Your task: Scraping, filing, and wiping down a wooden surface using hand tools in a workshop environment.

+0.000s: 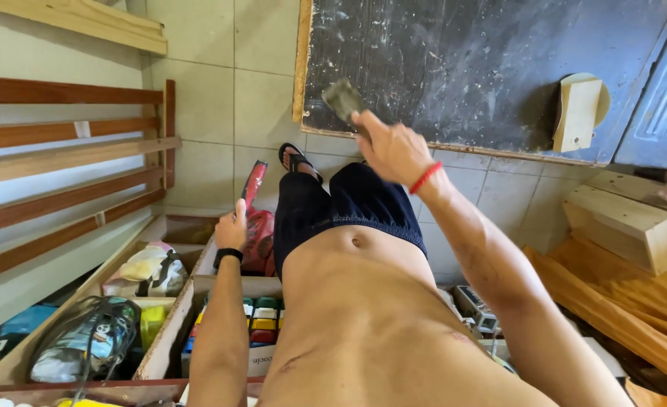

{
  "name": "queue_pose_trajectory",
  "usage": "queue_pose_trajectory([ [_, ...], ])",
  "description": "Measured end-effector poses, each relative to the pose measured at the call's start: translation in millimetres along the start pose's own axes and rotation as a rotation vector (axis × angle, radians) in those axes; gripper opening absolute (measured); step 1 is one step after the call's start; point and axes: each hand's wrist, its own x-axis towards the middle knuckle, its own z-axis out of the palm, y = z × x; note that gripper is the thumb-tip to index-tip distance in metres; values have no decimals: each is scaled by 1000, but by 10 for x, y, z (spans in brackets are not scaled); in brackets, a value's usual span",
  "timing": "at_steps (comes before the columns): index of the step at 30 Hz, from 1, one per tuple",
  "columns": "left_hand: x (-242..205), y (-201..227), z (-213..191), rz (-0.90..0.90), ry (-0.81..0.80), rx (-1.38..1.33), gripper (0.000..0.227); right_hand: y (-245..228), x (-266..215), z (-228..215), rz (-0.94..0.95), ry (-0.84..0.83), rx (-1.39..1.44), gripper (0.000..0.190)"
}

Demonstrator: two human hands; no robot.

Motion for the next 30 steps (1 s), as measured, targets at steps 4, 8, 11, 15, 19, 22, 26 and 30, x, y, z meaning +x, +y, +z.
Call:
queue_pose_trajectory([
  [4, -132, -145, 174, 29, 73, -55, 82, 6, 624, -302, -149, 83, 183, 22],
  [8, -242, -351, 268, 86, 107, -17, 81, -44, 711, -377, -95, 147, 269, 32],
  [11, -331, -308, 311, 56, 91, -24, 81, 154, 466, -204, -124, 104, 209, 32],
  [15, -373, -287, 435, -27, 57, -55, 87, 300, 247, 53, -48, 155, 75, 53],
  [19, -379, -165, 528, -22, 20, -63, 86, 476, 335, 308, 12, 209, 118, 57],
  [22, -273, -109, 511, -180, -25, -28, 94, 703, 96, 196, -294, 136, 129, 47],
  [26, 75, 33, 434, 71, 45, 151, 47, 1022, -541, -123, -297, -264, 438, 48],
  [30, 130, 429, 318, -62, 69, 32, 83, 1573, -893, 119, -119, -177, 575, 60],
])
